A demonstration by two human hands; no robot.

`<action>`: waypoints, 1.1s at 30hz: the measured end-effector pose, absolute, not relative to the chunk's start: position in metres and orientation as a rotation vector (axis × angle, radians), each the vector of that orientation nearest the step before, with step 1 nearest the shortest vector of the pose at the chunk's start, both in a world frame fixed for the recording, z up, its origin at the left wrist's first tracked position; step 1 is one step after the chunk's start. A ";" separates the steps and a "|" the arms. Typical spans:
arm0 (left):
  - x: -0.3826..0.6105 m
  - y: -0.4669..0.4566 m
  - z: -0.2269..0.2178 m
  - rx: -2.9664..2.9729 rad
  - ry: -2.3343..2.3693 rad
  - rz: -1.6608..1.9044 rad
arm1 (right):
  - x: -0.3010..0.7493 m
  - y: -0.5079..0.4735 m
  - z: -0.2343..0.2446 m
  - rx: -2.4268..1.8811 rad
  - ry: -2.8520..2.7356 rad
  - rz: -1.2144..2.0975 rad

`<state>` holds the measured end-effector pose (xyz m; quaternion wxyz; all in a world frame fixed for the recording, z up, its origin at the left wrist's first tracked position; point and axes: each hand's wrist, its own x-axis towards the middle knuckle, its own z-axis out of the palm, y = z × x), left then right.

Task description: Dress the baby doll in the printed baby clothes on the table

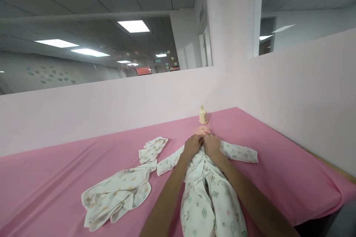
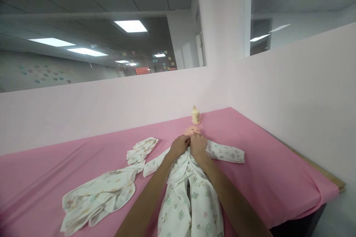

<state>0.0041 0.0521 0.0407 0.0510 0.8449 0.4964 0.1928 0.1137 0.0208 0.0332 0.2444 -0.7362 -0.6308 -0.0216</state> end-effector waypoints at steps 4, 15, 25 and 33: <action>0.005 0.051 0.040 2.557 1.541 0.601 | 0.115 0.018 0.032 -1.973 -1.760 -0.116; -0.001 0.058 0.039 2.430 1.375 0.702 | 0.129 0.030 0.015 -1.815 -1.739 -0.011; -0.007 0.061 0.035 2.065 1.215 0.809 | 0.130 0.023 0.017 -1.841 -1.636 0.058; -0.008 0.066 0.028 2.018 1.279 0.816 | 0.115 -0.007 0.036 -1.931 -1.710 0.073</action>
